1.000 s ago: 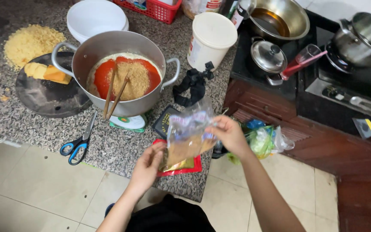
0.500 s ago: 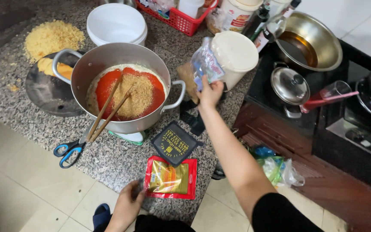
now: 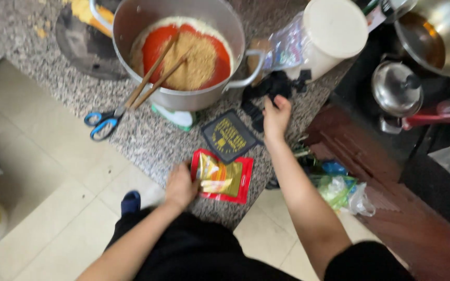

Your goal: Pouring various liquid and dry ingredients into a pot to prepare a mixture in a kitchen.

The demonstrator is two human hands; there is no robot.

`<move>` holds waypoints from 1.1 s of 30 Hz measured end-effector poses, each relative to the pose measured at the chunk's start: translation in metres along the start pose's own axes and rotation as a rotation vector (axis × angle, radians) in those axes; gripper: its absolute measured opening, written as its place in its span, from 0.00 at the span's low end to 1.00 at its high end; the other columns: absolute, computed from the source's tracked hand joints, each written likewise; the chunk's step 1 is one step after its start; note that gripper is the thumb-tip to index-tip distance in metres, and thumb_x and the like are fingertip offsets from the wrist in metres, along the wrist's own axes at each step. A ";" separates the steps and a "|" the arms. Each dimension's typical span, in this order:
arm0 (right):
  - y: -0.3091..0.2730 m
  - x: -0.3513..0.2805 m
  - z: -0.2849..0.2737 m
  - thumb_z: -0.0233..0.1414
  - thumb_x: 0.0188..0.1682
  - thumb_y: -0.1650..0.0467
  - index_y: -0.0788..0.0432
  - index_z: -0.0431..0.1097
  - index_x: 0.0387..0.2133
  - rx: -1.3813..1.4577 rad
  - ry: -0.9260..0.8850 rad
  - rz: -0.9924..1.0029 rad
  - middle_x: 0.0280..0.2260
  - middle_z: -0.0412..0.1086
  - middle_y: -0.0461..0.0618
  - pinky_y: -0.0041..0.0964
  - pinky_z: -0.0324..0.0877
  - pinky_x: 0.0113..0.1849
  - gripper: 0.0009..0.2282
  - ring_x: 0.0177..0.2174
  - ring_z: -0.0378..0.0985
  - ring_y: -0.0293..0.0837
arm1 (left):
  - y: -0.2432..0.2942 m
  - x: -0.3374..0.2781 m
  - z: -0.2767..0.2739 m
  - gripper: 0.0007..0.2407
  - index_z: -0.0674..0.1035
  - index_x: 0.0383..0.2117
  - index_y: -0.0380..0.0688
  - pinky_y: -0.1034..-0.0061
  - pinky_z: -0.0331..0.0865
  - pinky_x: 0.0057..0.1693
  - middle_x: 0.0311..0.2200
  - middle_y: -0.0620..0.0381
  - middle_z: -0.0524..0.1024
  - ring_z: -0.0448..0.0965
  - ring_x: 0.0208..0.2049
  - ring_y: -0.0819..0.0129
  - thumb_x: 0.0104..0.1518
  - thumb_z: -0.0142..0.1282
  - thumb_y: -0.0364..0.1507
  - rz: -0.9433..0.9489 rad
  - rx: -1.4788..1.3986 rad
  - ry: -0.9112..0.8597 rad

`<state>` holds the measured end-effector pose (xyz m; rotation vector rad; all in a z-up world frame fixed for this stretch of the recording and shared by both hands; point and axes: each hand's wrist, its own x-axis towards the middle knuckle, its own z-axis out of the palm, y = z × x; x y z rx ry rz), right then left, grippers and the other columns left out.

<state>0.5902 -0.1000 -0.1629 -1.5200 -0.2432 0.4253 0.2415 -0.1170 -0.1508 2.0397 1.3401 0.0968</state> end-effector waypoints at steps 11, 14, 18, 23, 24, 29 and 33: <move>-0.046 -0.308 -0.041 0.54 0.53 0.77 0.60 0.69 0.41 -0.294 -0.222 -0.225 0.42 0.69 0.50 0.33 0.70 0.40 0.05 0.38 0.72 0.39 | -0.010 -0.015 -0.086 0.07 0.84 0.38 0.37 0.76 0.71 0.33 0.24 0.52 0.82 0.77 0.23 0.71 0.56 0.62 0.26 -0.027 -0.648 -0.219; -0.115 -0.342 0.010 0.62 0.45 0.76 0.62 0.70 0.42 -0.448 -0.509 -0.534 0.49 0.68 0.56 0.42 0.67 0.51 0.13 0.49 0.72 0.51 | -0.004 -0.036 -0.134 0.09 0.81 0.42 0.38 0.79 0.72 0.33 0.25 0.52 0.82 0.78 0.23 0.75 0.56 0.62 0.24 -0.066 -0.805 -0.250; -0.126 -0.361 0.070 0.66 0.39 0.68 0.67 0.67 0.45 -0.529 -0.598 -0.697 0.50 0.66 0.59 0.45 0.66 0.52 0.23 0.50 0.69 0.55 | -0.021 -0.050 -0.169 0.11 0.77 0.44 0.35 0.81 0.74 0.35 0.27 0.54 0.83 0.81 0.26 0.74 0.57 0.62 0.24 -0.082 -1.103 -0.186; -0.069 -0.353 0.127 0.56 0.56 0.70 0.65 0.74 0.43 -0.303 -0.487 -0.098 0.40 0.79 0.53 0.39 0.75 0.47 0.09 0.41 0.80 0.45 | -0.060 -0.055 -0.233 0.10 0.77 0.43 0.35 0.81 0.75 0.38 0.30 0.54 0.82 0.82 0.29 0.74 0.62 0.55 0.30 -0.062 -1.238 -0.073; -0.080 -0.351 0.139 0.55 0.55 0.70 0.66 0.73 0.45 -0.113 -0.487 0.035 0.42 0.79 0.53 0.38 0.74 0.46 0.10 0.40 0.79 0.43 | -0.071 -0.056 -0.245 0.12 0.77 0.45 0.37 0.80 0.75 0.37 0.33 0.55 0.82 0.81 0.30 0.73 0.64 0.52 0.33 -0.102 -1.254 -0.021; -0.106 -0.347 0.192 0.54 0.54 0.72 0.66 0.72 0.47 0.263 -0.546 0.384 0.47 0.76 0.55 0.41 0.74 0.48 0.11 0.45 0.80 0.43 | -0.159 -0.063 -0.269 0.16 0.77 0.50 0.38 0.74 0.72 0.43 0.43 0.57 0.81 0.76 0.38 0.73 0.67 0.48 0.38 -0.139 -1.127 0.251; -0.106 -0.362 0.222 0.52 0.55 0.71 0.66 0.71 0.49 0.332 -0.692 0.455 0.50 0.75 0.55 0.43 0.72 0.52 0.12 0.48 0.78 0.44 | -0.173 -0.088 -0.293 0.17 0.77 0.52 0.41 0.73 0.72 0.54 0.49 0.56 0.81 0.79 0.48 0.74 0.65 0.48 0.40 -0.202 -1.266 0.089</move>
